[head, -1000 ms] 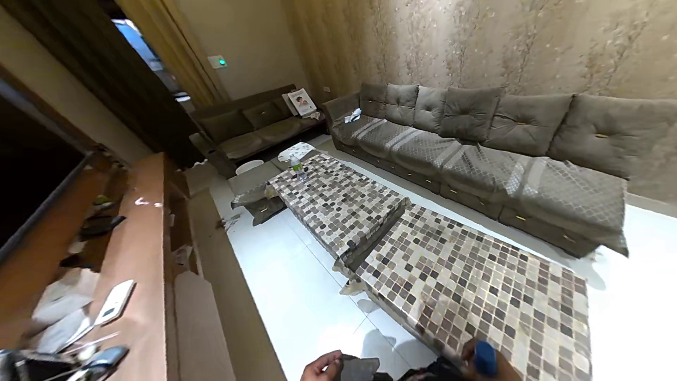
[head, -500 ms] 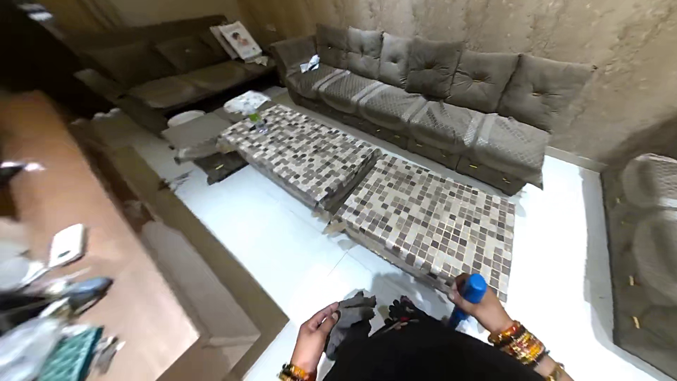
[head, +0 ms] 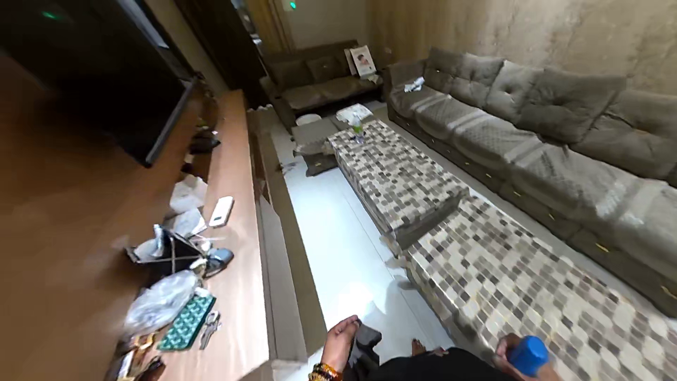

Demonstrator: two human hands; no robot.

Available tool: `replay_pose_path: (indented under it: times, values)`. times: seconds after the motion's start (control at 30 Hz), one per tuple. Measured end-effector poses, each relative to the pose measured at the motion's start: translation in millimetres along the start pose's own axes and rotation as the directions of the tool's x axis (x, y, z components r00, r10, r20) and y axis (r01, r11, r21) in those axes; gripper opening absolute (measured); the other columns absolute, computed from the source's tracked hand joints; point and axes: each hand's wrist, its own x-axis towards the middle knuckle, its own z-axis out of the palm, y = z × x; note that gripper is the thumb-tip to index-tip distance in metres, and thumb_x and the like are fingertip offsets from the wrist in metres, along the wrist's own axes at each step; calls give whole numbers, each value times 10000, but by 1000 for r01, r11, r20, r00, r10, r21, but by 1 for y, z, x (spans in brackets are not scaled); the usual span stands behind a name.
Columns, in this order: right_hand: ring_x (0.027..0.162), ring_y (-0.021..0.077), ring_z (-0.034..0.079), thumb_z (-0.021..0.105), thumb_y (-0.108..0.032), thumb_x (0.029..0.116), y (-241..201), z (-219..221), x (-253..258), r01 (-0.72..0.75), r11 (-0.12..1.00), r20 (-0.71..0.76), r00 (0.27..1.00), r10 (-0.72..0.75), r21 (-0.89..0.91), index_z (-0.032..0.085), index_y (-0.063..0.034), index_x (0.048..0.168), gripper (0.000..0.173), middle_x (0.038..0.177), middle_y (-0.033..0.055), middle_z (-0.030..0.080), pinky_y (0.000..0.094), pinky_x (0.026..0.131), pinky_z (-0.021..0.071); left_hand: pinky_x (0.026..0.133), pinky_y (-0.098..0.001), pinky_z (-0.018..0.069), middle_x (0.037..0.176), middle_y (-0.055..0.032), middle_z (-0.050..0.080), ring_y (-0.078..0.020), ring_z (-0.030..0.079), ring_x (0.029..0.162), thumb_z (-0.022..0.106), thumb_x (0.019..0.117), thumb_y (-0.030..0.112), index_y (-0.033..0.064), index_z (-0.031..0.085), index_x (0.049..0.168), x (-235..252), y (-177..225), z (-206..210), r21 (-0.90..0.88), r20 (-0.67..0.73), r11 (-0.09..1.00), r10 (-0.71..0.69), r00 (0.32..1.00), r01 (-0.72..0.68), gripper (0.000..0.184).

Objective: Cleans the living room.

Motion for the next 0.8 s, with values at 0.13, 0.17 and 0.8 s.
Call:
replay_pose_path:
  times: [0.13,0.17,0.8]
  values:
    - [781,-37,661,685,-6,850,-23,28,108,25,991,115,993,-40,133,666,-65,924,96,830,-114,709,189,781,562,1049,-457,454,1253,-272,644,-306,611,1189,508,1042,63,-115,607,1278,48,54,-23,-26,-127,999,34,991,-37,312]
    - [799,-35,659,679,-2,854,-25,32,134,58,989,166,983,-80,134,678,-44,932,89,846,-100,709,188,795,558,1053,-459,457,1254,-263,650,-304,616,1194,506,1041,66,-104,616,1279,62,62,-28,-40,-159,997,54,986,-61,313]
    - [811,14,663,772,-157,890,-86,271,570,200,935,443,838,-317,292,705,-184,992,126,929,-89,718,221,740,575,1064,-444,460,1276,-240,654,-284,622,1206,503,1040,82,-79,624,1291,366,231,-165,-152,-242,983,63,968,-102,321]
